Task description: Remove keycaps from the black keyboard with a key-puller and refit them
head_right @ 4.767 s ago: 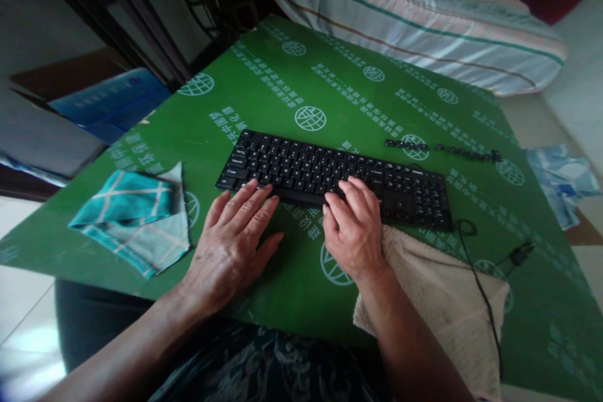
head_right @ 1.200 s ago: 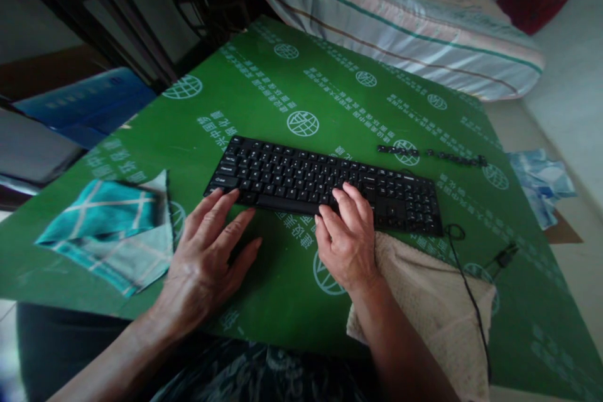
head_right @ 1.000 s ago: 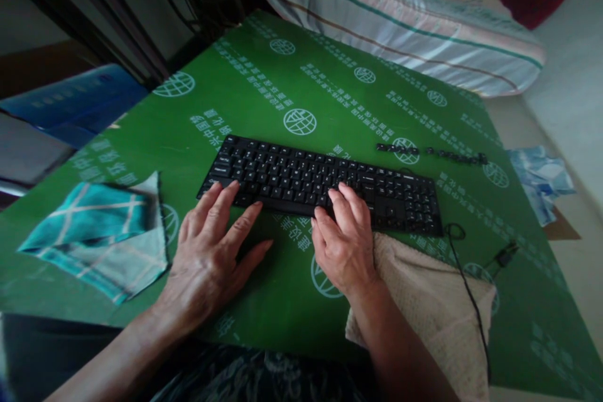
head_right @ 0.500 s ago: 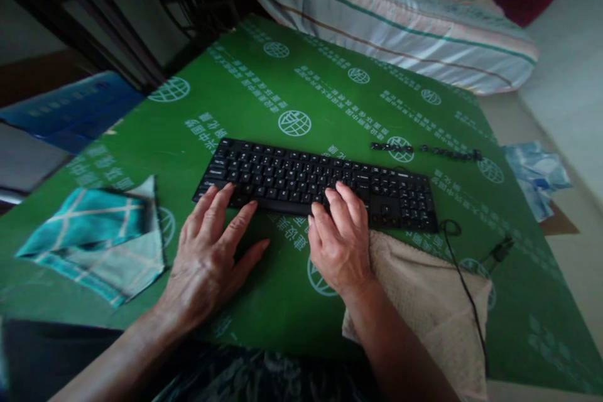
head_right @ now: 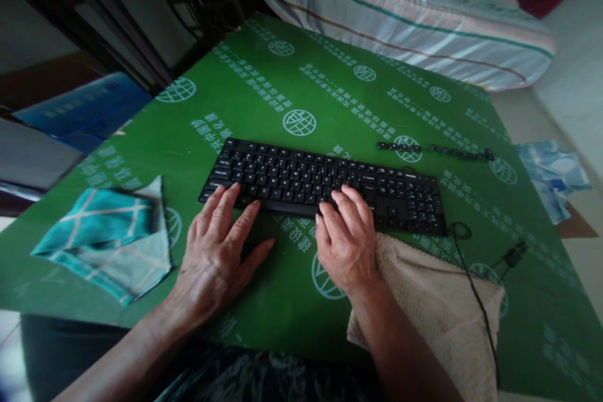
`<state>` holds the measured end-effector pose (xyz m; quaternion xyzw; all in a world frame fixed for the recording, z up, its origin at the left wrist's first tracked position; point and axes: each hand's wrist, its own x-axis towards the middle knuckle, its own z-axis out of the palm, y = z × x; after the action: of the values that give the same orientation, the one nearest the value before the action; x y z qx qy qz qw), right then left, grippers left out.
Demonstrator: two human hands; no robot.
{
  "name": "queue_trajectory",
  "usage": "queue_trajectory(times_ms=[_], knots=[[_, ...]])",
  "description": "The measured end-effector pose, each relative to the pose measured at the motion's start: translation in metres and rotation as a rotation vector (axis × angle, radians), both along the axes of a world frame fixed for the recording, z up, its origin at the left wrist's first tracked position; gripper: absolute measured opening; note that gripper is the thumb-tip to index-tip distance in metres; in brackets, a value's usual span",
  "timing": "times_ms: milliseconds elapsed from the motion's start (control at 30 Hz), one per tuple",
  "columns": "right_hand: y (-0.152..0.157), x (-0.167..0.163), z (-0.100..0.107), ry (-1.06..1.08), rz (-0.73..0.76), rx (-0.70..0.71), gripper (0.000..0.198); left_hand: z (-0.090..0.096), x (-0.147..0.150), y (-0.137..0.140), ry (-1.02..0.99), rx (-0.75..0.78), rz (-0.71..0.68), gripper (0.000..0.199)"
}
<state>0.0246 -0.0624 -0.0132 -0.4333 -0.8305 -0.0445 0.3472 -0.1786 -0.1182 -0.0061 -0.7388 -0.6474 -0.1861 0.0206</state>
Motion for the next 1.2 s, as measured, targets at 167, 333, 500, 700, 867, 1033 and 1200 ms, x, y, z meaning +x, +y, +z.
queue_trajectory(times_ms=[167,333,500,700,867,1033,1200], knots=[[-0.0002,-0.0014,0.0021,0.011,0.017,-0.002,0.018,-0.0003,-0.0005,0.0022,-0.002,0.004,0.003,0.047],[0.0003,-0.0001,0.0028,0.058,0.011,0.005,0.019,-0.0030,-0.0026,0.0015,-0.029,0.047,0.006,0.044],[0.0032,0.0046,0.0013,0.111,0.007,0.013,0.019,-0.0019,-0.0032,0.0001,-0.054,0.064,-0.003,0.051],[0.0049,0.0062,-0.0003,0.123,0.006,0.014,0.018,-0.0022,-0.0005,0.0011,0.003,0.012,0.009,0.045],[0.0045,0.0062,0.0012,0.127,0.001,0.013,0.018,-0.0042,-0.0033,-0.0006,-0.026,0.031,0.020,0.048],[0.0047,0.0071,0.0010,0.131,0.005,0.027,0.017,-0.0044,-0.0026,-0.0013,-0.036,0.056,0.009,0.053],[0.0044,0.0066,0.0008,0.120,0.002,0.015,0.017,-0.0038,-0.0005,-0.0003,-0.015,0.030,0.015,0.047]])
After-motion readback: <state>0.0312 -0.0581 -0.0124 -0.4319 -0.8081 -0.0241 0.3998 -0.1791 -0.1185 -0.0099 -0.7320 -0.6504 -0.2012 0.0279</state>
